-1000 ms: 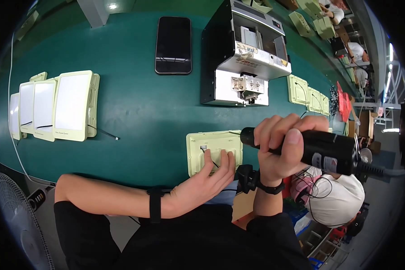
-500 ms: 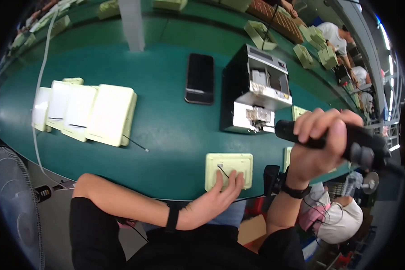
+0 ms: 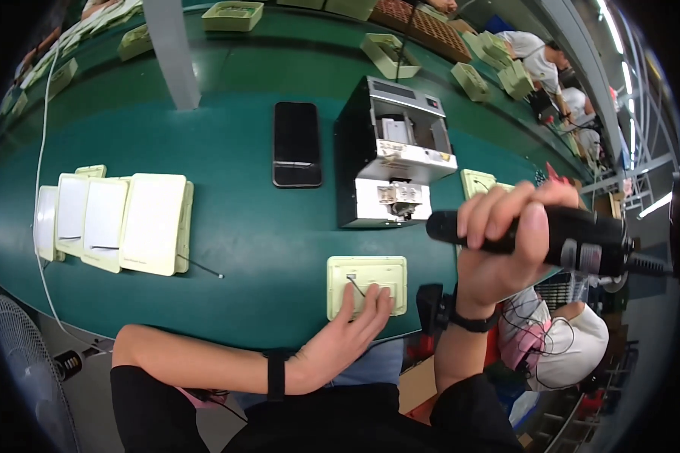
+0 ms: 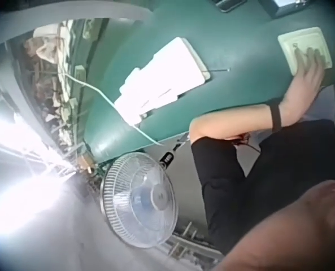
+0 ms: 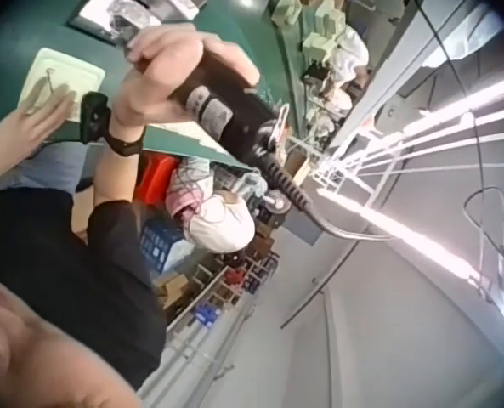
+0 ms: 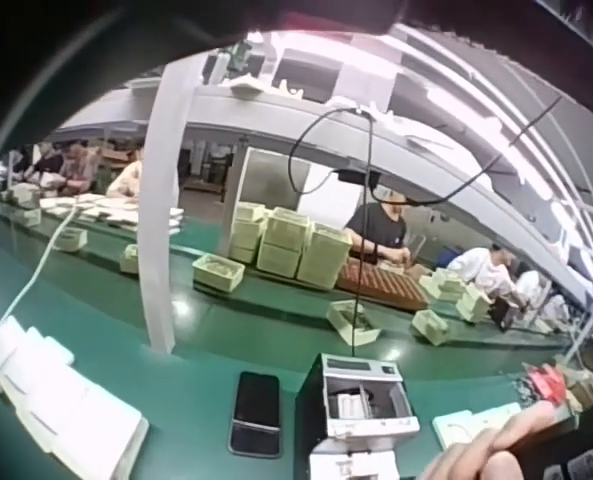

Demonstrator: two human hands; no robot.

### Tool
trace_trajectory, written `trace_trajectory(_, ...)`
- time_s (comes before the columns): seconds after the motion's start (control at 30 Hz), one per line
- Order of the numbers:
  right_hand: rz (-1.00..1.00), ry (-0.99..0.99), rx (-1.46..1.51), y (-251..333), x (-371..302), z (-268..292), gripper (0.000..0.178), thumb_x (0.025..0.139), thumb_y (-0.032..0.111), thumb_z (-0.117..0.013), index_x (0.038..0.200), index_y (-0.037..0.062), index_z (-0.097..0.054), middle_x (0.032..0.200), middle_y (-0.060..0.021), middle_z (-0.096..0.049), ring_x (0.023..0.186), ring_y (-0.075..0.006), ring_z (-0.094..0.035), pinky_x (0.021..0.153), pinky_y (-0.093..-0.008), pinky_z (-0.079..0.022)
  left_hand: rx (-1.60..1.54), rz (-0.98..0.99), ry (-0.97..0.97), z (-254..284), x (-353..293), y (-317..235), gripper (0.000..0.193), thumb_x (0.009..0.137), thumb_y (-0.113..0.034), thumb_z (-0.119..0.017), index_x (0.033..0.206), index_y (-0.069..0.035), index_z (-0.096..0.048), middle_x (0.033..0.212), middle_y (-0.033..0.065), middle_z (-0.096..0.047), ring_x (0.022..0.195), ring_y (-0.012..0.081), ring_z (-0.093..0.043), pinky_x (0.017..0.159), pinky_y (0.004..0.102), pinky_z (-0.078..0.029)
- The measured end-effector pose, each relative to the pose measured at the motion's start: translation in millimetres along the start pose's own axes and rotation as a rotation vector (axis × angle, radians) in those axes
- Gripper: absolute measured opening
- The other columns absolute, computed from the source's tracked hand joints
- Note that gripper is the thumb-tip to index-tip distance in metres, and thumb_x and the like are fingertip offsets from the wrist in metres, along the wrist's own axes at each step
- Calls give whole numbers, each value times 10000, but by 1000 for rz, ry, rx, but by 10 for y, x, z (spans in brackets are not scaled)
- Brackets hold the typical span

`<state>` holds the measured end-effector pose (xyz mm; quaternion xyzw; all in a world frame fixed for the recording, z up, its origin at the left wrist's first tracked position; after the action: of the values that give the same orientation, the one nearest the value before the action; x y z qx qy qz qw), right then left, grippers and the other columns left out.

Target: The person picks up a plastic panel, places it on the table, and drives screws into it using a power screwdriver. They then pick up a wire, insert it into the panel, and set the assembly aside before picking up a phone.

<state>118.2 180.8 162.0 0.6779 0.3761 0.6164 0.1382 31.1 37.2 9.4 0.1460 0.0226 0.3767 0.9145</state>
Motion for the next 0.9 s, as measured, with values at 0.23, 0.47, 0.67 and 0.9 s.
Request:
trace_trajectory(0.23,-121,-69,-141,-212,57,61,191,995,158,-554,1117,69,-438,630,-40,-431,440,-140,-392,430,-325,-381,8,-16,-4,9,19,-5,650,982,-320,-510,1536,3,-405,1543,192,-415,1423,349,-428,1100,546,-440)
trace_trajectory(0.47,-226,48,46,-152,-349,41,216,990,170,-583,1114,88,-427,642,-35,-453,442,-143,-413,432,-328,-400,56,-41,18,-9,30,-3,591,987,-317,-482,1493,-13,-463,1554,203,-415,1439,383,-409,1088,590,-436)
trace_trajectory(0.67,-269,120,2,-271,-532,-85,242,996,197,-601,1119,105,-415,659,-34,-475,446,-143,-426,440,-329,-410,52,-111,71,21,26,65,599,1016,-316,-463,1527,-9,-410,1559,218,-390,1424,373,-411,1088,540,-435)
trace_trajectory(0.9,-353,113,70,-353,-551,-115,305,978,168,-654,1087,100,-378,642,-54,-490,469,-154,-449,455,-339,-427,12,-128,74,-5,13,90,597,1016,-315,-469,1525,-9,-412,1558,216,-396,1428,375,-407,1097,543,-429)
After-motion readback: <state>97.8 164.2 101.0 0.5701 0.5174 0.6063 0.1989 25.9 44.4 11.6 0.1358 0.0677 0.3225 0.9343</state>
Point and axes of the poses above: each hand's wrist, its own x-axis towards the middle knuckle, its own z-axis out of the back of the hand, y = z × x, the point moved 4 cm from there along x, towards the middle knuckle
